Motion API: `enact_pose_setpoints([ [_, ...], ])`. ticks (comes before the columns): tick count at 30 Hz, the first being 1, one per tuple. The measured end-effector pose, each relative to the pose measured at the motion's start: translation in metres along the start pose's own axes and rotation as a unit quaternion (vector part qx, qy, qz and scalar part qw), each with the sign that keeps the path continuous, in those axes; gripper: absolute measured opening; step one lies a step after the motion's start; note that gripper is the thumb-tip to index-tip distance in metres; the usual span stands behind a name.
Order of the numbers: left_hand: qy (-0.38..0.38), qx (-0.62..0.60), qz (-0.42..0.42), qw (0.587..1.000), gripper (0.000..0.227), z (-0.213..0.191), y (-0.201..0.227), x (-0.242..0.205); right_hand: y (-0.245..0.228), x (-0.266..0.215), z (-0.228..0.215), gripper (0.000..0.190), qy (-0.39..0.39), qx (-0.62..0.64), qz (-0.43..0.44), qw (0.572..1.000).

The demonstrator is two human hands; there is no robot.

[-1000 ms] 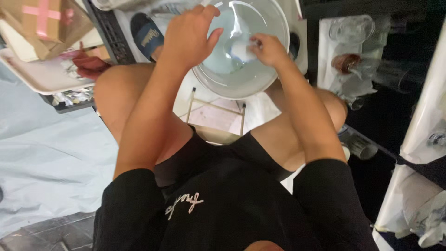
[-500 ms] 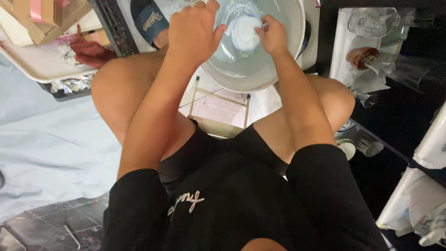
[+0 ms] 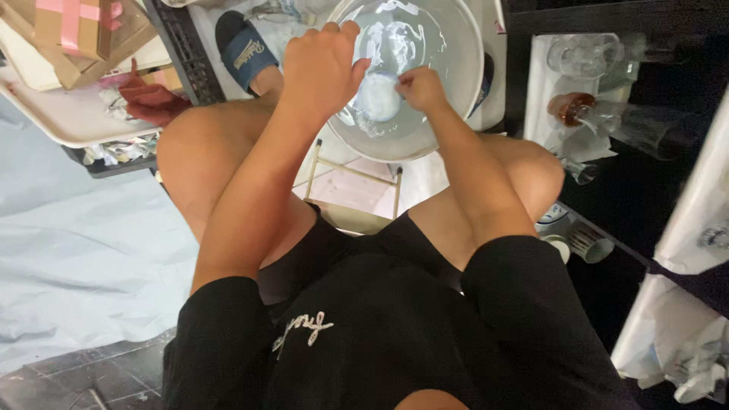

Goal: The person washes several small ceramic bowls and a mug by hand in a bucket of water, scrubbing each item and rinsing it before placing it on a nearby shelf.

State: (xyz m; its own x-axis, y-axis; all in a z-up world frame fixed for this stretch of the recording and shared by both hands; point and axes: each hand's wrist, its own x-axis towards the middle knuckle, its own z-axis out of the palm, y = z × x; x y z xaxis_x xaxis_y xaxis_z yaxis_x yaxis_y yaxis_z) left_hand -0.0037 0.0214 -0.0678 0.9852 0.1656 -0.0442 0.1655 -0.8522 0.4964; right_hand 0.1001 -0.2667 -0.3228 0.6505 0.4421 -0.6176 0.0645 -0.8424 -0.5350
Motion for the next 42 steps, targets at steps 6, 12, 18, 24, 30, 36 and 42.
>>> enact_pose_setpoints([
  [6, 0.016, -0.017, 0.034, 0.999, 0.024, 0.016, 0.001, -0.001, 0.0, 0.001, 0.009, 0.019, -0.032, 0.005, 0.003, 0.999],
  [12, 0.028, 0.002, 0.022, 0.999, 0.011, 0.053, -0.022, -0.003, -0.012, -0.018, -0.017, 0.022, -0.065, 0.086, -0.017, 0.994],
  [18, -0.011, 0.057, 0.046, 0.997, 0.016, 0.076, -0.013, -0.005, -0.044, -0.042, -0.061, 0.018, -0.068, 0.153, -0.044, 0.985],
  [24, -0.109, -0.023, -0.04, 0.993, 0.047, 0.063, 0.014, 0.0, -0.07, -0.075, -0.095, 0.018, -0.086, 0.232, -0.05, 0.968],
  [30, -0.164, -0.186, -0.041, 0.968, 0.035, 0.079, 0.026, 0.013, -0.082, -0.094, -0.128, 0.018, -0.069, 0.222, -0.069, 0.97],
  [36, -0.147, -0.29, -0.001, 0.946, 0.035, 0.099, 0.007, 0.017, -0.1, -0.101, -0.134, 0.018, -0.03, 0.233, -0.084, 0.968],
  [42, -0.132, -0.319, 0.004, 0.939, 0.051, 0.112, -0.003, 0.01, -0.109, -0.108, -0.13, 0.034, -0.076, 0.285, 0.007, 0.956],
])
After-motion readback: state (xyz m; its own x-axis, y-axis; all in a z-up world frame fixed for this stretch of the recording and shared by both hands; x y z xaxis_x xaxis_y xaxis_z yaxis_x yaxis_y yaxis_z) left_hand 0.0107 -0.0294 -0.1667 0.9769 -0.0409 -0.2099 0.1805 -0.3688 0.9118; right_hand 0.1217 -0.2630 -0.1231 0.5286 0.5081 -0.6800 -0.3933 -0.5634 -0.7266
